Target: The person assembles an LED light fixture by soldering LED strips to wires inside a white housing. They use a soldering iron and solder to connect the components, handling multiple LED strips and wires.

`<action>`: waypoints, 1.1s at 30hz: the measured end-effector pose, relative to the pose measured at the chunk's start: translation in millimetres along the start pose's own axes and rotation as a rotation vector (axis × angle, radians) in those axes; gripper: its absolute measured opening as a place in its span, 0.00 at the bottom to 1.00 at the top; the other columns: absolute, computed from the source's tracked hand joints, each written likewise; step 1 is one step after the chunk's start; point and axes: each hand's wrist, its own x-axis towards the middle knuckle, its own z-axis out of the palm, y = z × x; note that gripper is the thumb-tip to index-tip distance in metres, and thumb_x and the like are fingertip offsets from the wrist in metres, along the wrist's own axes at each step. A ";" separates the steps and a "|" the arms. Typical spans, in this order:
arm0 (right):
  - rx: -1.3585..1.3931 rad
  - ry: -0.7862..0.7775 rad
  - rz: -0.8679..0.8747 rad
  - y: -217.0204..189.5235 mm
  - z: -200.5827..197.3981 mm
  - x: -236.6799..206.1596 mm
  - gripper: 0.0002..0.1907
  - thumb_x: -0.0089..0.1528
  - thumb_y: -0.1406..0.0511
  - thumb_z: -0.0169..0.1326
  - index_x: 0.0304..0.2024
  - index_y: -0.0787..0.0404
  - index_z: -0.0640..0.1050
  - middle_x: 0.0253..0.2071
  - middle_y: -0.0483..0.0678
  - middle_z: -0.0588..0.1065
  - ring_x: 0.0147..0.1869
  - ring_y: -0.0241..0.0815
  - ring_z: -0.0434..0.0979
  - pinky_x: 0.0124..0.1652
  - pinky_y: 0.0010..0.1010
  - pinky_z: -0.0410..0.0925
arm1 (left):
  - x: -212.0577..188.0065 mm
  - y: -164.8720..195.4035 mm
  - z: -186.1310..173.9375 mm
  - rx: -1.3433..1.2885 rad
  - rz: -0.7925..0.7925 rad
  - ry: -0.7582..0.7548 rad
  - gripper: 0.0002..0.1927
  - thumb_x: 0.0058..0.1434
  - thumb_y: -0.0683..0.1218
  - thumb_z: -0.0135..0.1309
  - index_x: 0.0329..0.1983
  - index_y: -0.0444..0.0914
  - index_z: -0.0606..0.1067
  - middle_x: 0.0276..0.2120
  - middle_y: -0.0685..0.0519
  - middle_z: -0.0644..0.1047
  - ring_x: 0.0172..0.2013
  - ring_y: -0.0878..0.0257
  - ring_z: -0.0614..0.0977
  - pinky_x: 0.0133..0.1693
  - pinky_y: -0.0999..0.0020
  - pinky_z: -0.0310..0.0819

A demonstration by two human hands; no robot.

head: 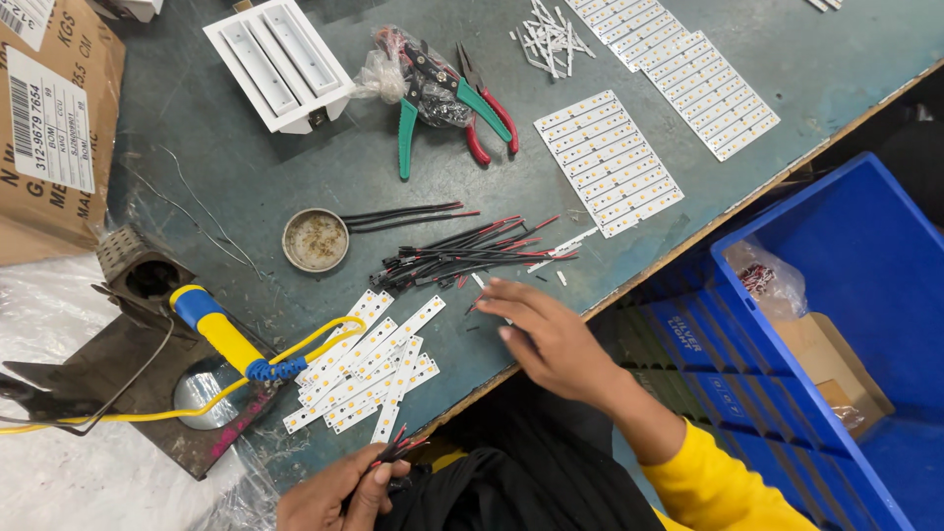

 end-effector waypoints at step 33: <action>1.020 -0.004 0.472 -3.8 45.7 -28.5 0.15 0.65 0.67 0.57 0.50 0.73 0.80 0.37 0.53 0.82 0.41 0.40 0.84 0.42 0.29 0.75 | 73.4 100.6 82.6 -0.940 -0.115 -0.143 0.15 0.69 0.47 0.53 0.44 0.28 0.78 0.40 0.46 0.84 0.34 0.66 0.85 0.31 0.75 0.79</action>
